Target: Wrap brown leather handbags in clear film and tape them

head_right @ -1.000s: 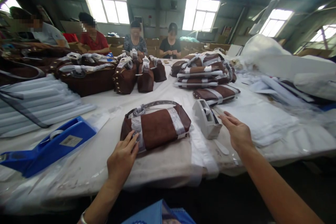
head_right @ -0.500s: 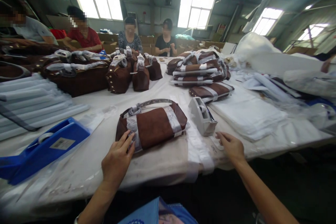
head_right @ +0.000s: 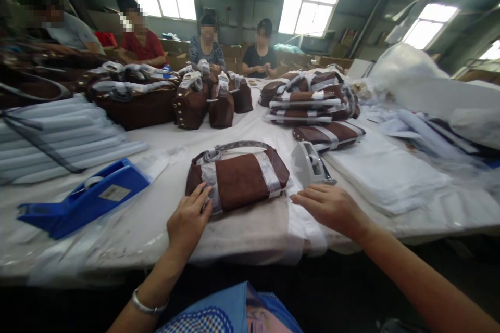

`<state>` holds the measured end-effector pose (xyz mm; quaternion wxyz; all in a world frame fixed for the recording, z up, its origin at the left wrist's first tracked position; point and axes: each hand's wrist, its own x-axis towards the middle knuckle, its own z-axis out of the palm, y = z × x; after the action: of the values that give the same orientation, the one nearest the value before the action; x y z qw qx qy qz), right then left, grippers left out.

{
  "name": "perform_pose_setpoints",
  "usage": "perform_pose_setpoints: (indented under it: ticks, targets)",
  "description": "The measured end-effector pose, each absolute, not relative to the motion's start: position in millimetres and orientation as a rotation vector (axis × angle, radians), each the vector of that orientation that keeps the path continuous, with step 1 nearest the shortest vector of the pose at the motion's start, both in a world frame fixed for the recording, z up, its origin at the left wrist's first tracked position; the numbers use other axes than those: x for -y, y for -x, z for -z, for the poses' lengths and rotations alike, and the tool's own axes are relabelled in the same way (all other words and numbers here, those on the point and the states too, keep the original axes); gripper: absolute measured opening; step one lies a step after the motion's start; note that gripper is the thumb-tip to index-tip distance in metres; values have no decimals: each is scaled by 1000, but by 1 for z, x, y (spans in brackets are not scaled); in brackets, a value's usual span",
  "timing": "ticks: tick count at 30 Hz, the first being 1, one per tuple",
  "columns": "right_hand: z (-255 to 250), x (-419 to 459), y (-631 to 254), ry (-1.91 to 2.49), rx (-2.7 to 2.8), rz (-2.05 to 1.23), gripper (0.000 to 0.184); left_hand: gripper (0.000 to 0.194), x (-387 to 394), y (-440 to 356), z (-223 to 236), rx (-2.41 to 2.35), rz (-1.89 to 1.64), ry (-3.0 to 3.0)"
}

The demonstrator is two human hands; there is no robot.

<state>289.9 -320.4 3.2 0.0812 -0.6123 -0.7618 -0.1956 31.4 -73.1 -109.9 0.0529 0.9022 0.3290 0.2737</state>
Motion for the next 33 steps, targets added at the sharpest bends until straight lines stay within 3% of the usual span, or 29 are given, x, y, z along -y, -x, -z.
perform_pose_setpoints:
  ticks: [3, 9, 16, 21, 26, 29, 33]
  targets:
    - [-6, 257, -266, 1699, 2304, 313, 14, 46, 73, -31, 110, -994, -842, -2681]
    - [-12, 137, -232, 1600, 2520, -40, 28, 68, 72, -30, 111, -1088, -854, -2507]
    - [-10, 48, -215, 1749, 2908, 71, 20, 81, 72, -32, 117, -1086, -923, -2408]
    - [-18, 29, -196, 1837, 3077, 162, 27, 82, 71, -33, 118, -1050, -925, -2415]
    - [-18, 5, -216, 2075, 2849, 20, 43, 82, 72, -33, 114, -1019, -902, -2489]
    - [-20, -11, -248, 2276, 2502, -147, 39, 84, 72, -32, 113, -1015, -908, -2493]
    - [-20, 2, -272, 2342, 2144, 101, 32, 87, 71, -32, 113, -1000, -915, -2457]
